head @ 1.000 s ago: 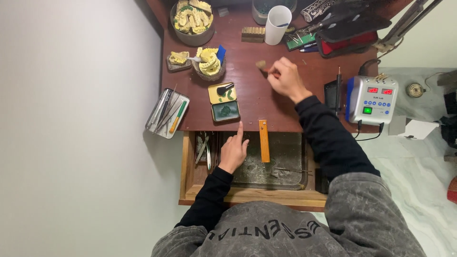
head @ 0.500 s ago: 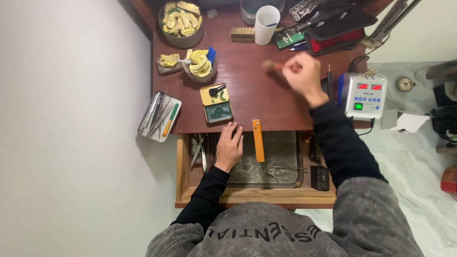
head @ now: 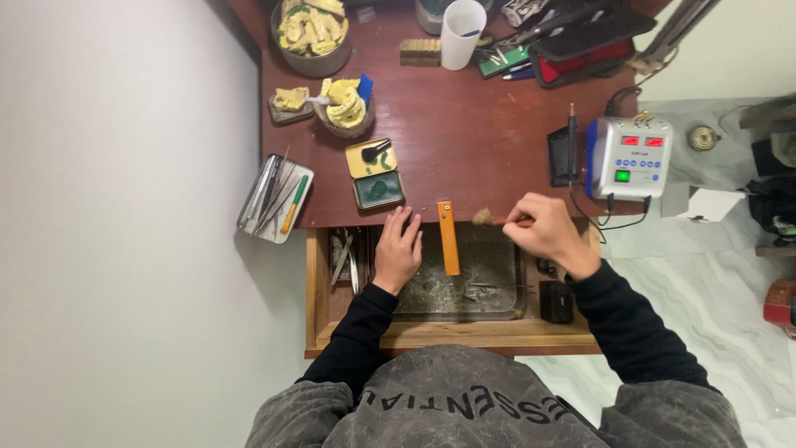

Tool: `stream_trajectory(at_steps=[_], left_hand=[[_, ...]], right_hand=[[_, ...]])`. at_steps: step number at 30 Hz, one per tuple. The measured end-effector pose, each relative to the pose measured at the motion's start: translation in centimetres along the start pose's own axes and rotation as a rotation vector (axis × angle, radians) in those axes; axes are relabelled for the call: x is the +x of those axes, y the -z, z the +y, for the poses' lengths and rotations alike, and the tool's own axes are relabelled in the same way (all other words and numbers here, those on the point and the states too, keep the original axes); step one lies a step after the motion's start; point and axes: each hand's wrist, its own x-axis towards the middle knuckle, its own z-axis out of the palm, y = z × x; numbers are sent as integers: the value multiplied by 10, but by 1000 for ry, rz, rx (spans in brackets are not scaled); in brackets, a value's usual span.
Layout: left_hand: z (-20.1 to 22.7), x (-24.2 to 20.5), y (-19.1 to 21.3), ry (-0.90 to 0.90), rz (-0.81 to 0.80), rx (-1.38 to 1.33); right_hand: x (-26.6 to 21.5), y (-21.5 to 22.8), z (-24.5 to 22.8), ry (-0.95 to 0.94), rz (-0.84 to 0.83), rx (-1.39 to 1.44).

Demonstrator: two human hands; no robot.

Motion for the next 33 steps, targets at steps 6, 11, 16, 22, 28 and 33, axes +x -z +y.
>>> stream_trajectory(at_steps=[6,11,16,22,28,33], left_hand=[[6,2,5,-12,3,-10],[10,4,11,31,-28,-65],[10,3,22,52,-99,-80],[11,7,23,28,-182,-18],[12,10,25,82,-252,-29],[8,13,21,25,-164,-94]], right_hand=[[92,15,47,164,367,-170],[133,-28,111,133,441,-167],[31,-36,65,113,304,-154],[9,11,26,23,171,-79],[136,23,71,211,431,-260],[181,2,97,2,284,-219]])
